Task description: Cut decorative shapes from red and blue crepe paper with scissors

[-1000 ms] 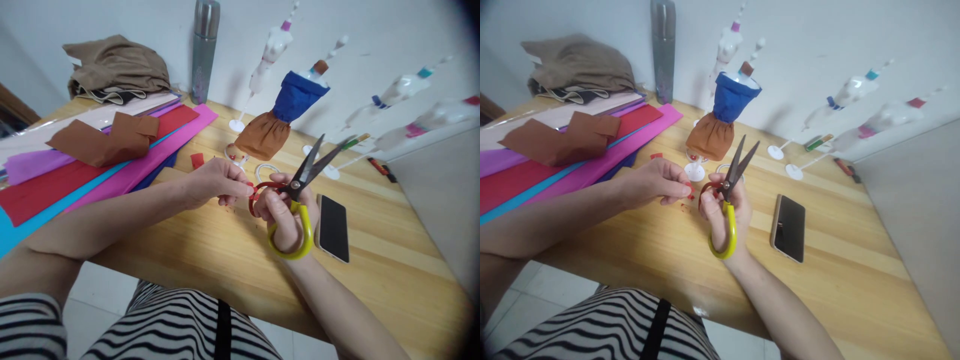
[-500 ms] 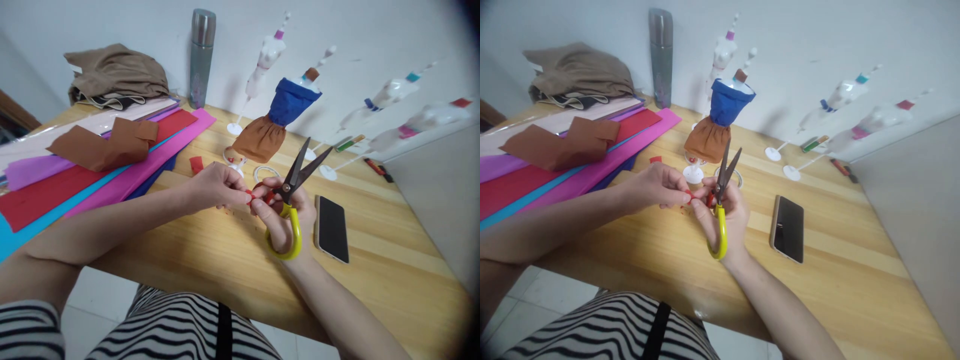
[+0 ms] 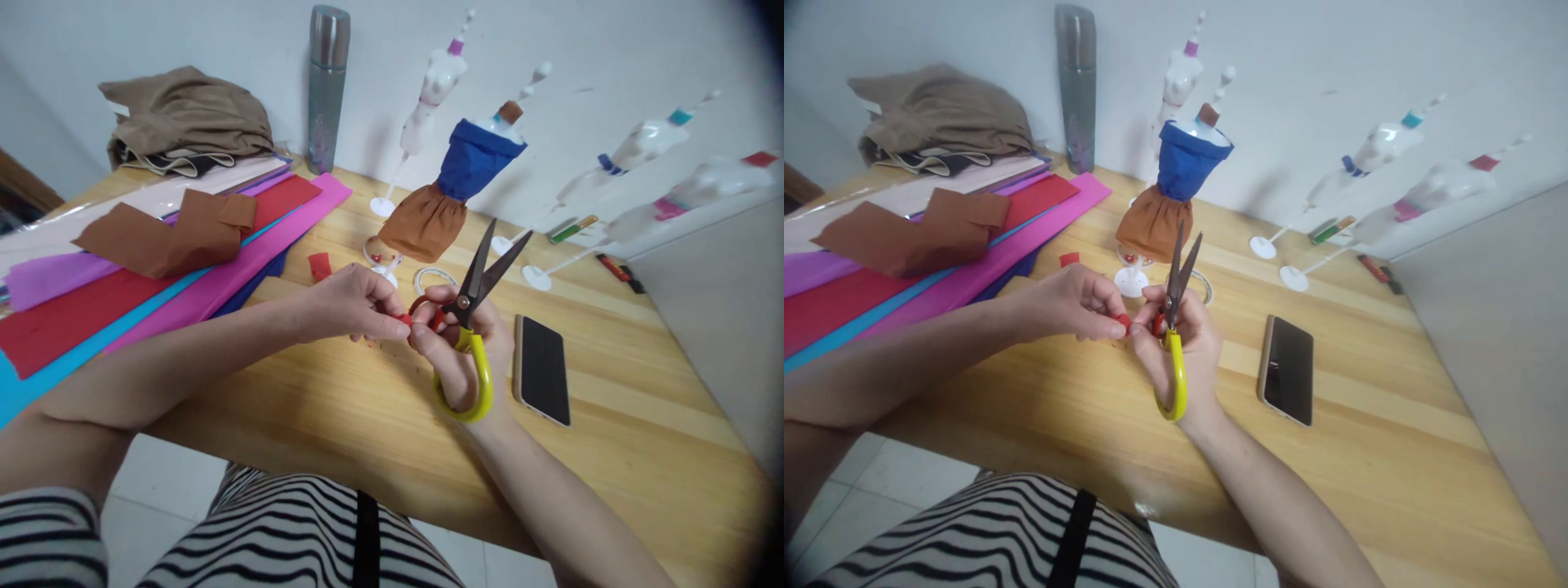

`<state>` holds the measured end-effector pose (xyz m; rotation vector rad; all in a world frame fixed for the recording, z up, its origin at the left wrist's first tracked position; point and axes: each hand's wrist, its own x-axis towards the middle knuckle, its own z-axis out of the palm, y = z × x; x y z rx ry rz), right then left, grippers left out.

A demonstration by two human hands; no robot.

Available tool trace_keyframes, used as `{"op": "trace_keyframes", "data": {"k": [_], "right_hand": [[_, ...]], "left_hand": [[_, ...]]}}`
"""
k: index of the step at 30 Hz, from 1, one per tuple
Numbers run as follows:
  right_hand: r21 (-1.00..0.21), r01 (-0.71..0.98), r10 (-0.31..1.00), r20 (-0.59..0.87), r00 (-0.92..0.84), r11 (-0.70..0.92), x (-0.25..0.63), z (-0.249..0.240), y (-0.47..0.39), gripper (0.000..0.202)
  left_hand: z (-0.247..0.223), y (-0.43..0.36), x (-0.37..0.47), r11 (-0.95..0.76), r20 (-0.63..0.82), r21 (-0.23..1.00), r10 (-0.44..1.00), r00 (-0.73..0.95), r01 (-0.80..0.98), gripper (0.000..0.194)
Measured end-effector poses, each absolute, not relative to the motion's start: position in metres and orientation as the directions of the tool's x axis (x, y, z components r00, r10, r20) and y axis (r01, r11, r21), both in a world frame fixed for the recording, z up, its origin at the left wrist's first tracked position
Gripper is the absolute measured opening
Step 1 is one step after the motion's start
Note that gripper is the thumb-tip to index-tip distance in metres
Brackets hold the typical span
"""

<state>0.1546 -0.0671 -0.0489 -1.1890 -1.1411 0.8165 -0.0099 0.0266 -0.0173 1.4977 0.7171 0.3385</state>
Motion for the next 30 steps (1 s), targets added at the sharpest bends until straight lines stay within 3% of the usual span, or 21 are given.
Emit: {"op": "trace_keyframes", "data": {"k": [10,12,20,30], "right_hand": [[-0.959,-0.078,0.888,0.219,0.405,0.272,0.157,-0.058,-0.058,0.033],[-0.955,-0.091,0.885,0.223,0.409,0.283,0.157,-0.059,-0.058,0.032],[-0.948,-0.125,0.902,0.228,0.367,0.291,0.155,-0.065,-0.059,0.033],[-0.945,-0.094,0.91,0.269,0.317,0.312,0.158,-0.066,-0.06,0.038]], "left_hand": [[-0.023,0.028,-0.015,0.265,-0.228,0.961,0.593,0.772,0.08,0.032],[-0.026,0.024,-0.011,0.244,-0.231,0.964,0.566,0.791,0.107,0.031],[-0.028,0.004,0.0,0.26,-0.198,0.965,0.71,0.676,0.009,0.019],[-0.016,0.008,0.0,0.198,-0.255,0.967,0.776,0.577,0.161,0.024]]}}
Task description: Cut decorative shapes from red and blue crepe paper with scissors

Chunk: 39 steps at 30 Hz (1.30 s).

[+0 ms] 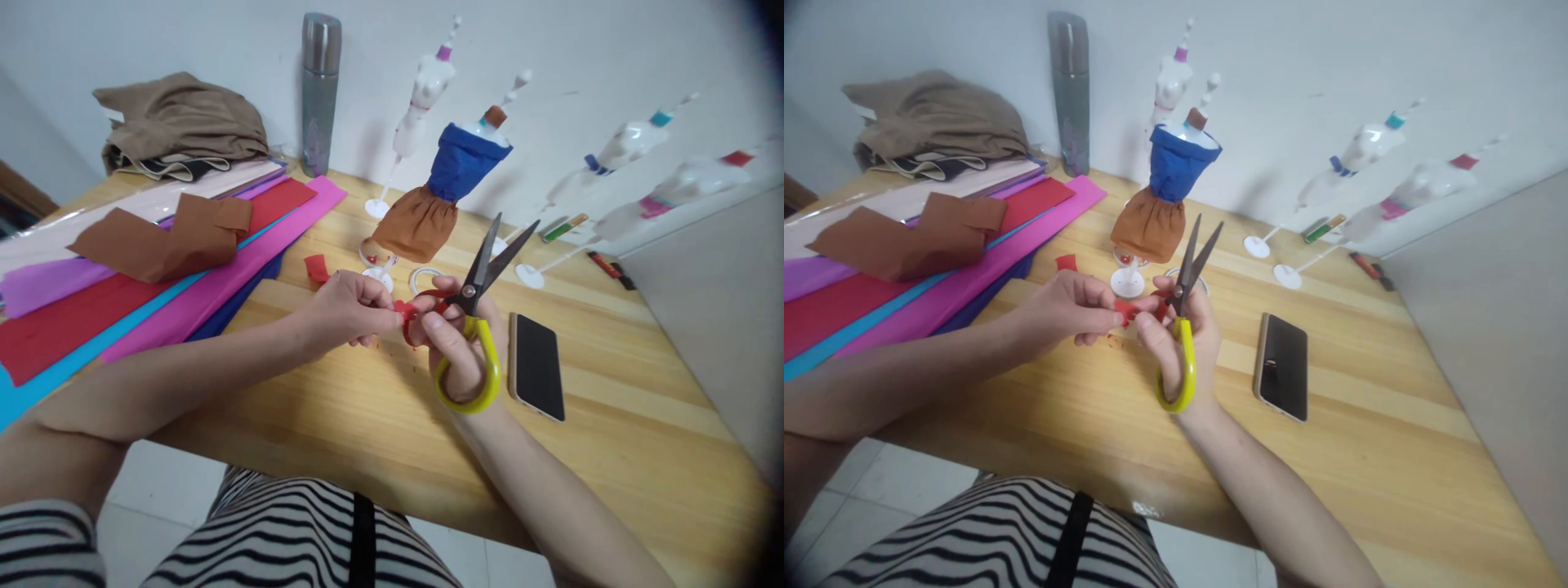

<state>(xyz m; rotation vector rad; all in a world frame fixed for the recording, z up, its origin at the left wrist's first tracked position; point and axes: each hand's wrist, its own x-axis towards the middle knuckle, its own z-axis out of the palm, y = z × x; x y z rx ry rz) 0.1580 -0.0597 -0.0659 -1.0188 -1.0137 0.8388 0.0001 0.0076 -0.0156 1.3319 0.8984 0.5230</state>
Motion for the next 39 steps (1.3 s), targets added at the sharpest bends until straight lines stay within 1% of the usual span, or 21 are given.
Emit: {"op": "trace_keyframes", "data": {"k": [3,8,12,16,20,24,27,30,33,35,39], "right_hand": [[-0.955,-0.082,0.926,0.253,0.279,0.285,0.157,-0.066,-0.061,0.04],[-0.967,-0.06,0.933,0.223,0.282,0.249,0.156,-0.065,-0.061,0.035],[-0.965,-0.08,0.923,0.213,0.32,0.25,0.157,-0.062,-0.06,0.035],[-0.952,-0.143,0.905,0.2,0.375,0.269,0.157,-0.057,-0.058,0.034],[-0.942,-0.187,0.897,0.186,0.402,0.279,0.156,-0.054,-0.056,0.033],[-0.937,-0.215,0.896,0.167,0.41,0.274,0.155,-0.053,-0.056,0.035],[-0.941,-0.228,0.905,0.145,0.401,0.252,0.154,-0.054,-0.057,0.038],[-0.95,-0.202,0.91,0.146,0.389,0.239,0.153,-0.057,-0.058,0.037],[-0.952,-0.176,0.913,0.17,0.371,0.249,0.152,-0.061,-0.058,0.035],[-0.954,-0.166,0.917,0.18,0.355,0.251,0.152,-0.062,-0.058,0.035],[-0.954,-0.158,0.905,0.179,0.386,0.256,0.152,-0.058,-0.058,0.035]], "left_hand": [[-0.014,0.008,0.0,0.143,-0.241,0.968,0.769,0.592,0.209,0.021],[-0.015,0.007,-0.001,0.107,-0.226,0.969,0.745,0.628,0.221,0.02],[-0.013,0.008,-0.004,0.139,-0.263,0.962,0.704,0.659,0.235,0.017],[-0.011,0.008,-0.005,0.198,-0.295,0.955,0.678,0.674,0.22,0.006],[-0.017,0.005,0.0,0.31,-0.338,0.936,0.67,0.661,0.165,0.01],[-0.024,-0.001,0.002,0.332,-0.28,0.943,0.738,0.613,0.031,0.015],[-0.024,-0.004,0.002,0.331,-0.242,0.943,0.754,0.611,-0.035,0.02],[-0.023,-0.006,0.003,0.317,-0.227,0.948,0.758,0.612,-0.041,0.021],[-0.023,-0.006,0.005,0.282,-0.228,0.959,0.775,0.589,0.001,0.015],[-0.023,-0.005,0.004,0.271,-0.234,0.962,0.771,0.592,0.027,0.018],[-0.023,-0.001,-0.001,0.36,-0.282,0.933,0.741,0.61,-0.007,0.019]]}}
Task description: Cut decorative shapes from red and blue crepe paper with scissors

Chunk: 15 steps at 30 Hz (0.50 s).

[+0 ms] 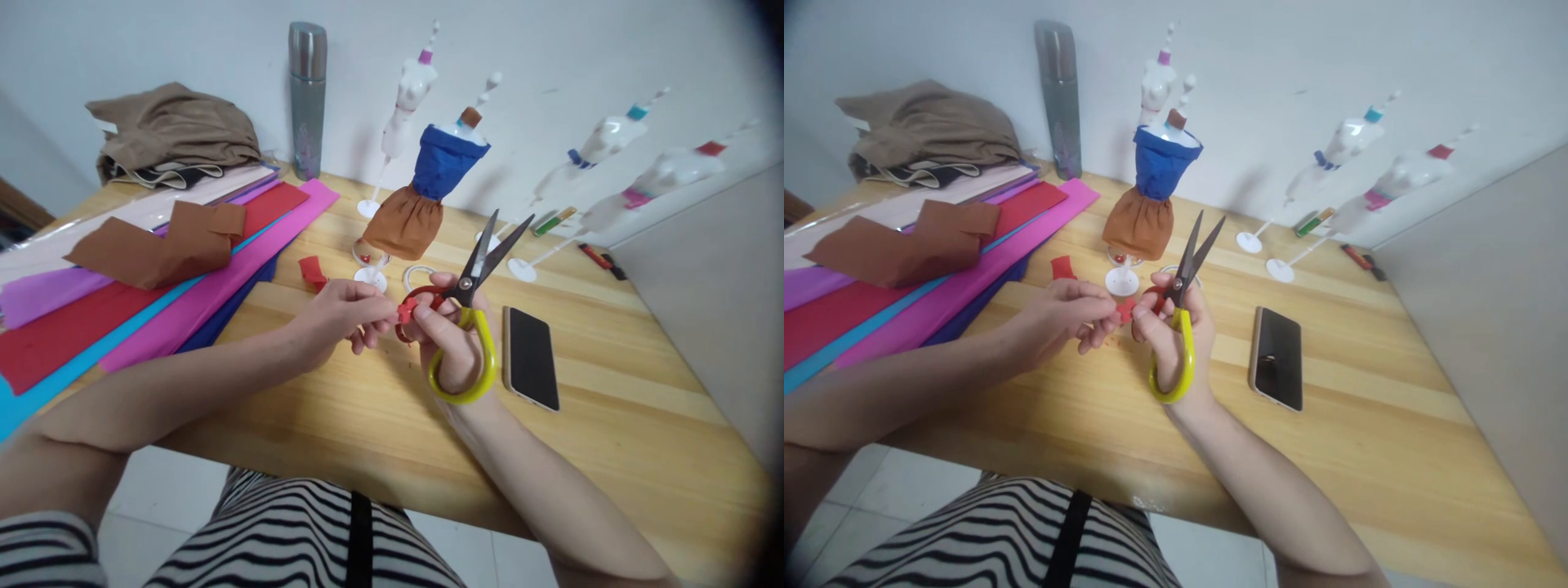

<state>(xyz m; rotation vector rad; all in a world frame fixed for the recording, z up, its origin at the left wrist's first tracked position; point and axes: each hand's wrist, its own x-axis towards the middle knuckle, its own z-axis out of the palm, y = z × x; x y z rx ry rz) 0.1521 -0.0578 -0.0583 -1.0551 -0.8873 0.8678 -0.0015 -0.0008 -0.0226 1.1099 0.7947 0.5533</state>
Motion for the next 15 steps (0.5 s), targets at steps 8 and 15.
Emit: {"op": "trace_keyframes", "data": {"k": [8,15], "right_hand": [[-0.952,-0.187,0.912,0.157,0.378,0.241,0.1502,-0.0547,-0.0585,0.035],[-0.957,-0.165,0.909,0.162,0.385,0.24,0.1507,-0.0525,-0.0591,0.034]], "left_hand": [[-0.0222,-0.0079,0.004,0.214,-0.216,0.974,0.786,0.579,0.073,0.017],[-0.0198,0.0002,-0.0008,0.197,-0.181,0.979,0.766,0.616,0.043,0.022]]}}
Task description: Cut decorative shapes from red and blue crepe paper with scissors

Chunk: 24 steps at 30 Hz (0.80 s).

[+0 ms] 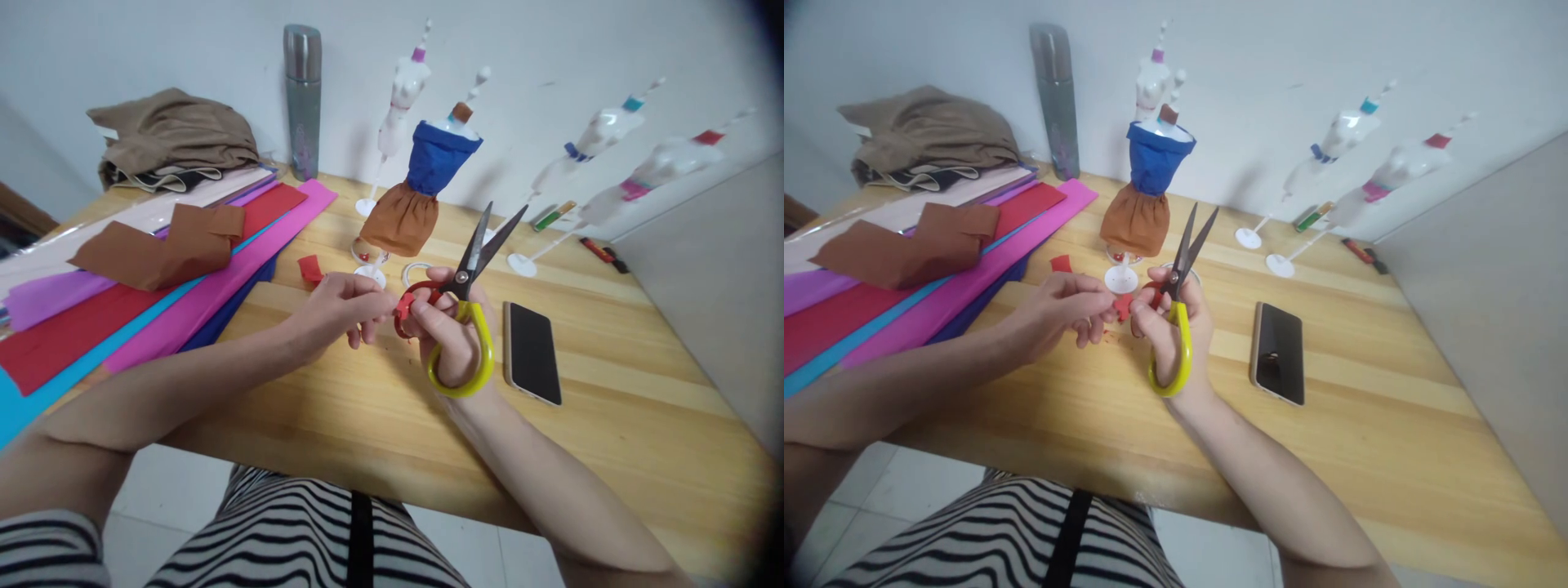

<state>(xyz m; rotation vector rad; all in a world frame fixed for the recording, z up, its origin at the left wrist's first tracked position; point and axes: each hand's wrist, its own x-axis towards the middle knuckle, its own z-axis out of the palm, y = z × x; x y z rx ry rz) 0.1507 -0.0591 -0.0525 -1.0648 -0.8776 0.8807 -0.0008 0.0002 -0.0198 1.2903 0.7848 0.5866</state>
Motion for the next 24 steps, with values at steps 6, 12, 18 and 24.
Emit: {"op": "trace_keyframes", "data": {"k": [6,12,18,24], "right_hand": [[-0.965,-0.117,0.946,0.199,0.254,0.234,0.155,-0.055,-0.059,0.033],[-0.979,-0.047,0.962,0.186,0.202,0.199,0.155,-0.047,-0.061,0.034],[-0.963,-0.055,0.934,0.241,0.265,0.264,0.156,-0.046,-0.062,0.031],[-0.96,-0.128,0.937,0.206,0.281,0.25,0.16,-0.052,-0.058,0.033]], "left_hand": [[-0.009,0.007,-0.001,0.068,-0.171,0.979,0.79,0.589,0.193,0.016],[-0.002,0.014,-0.009,-0.03,-0.196,0.953,0.697,0.69,0.301,0.011],[-0.002,0.014,-0.009,0.09,-0.186,0.981,0.696,0.694,0.173,0.014],[-0.015,0.012,-0.006,0.235,-0.154,0.971,0.756,0.636,-0.045,0.015]]}}
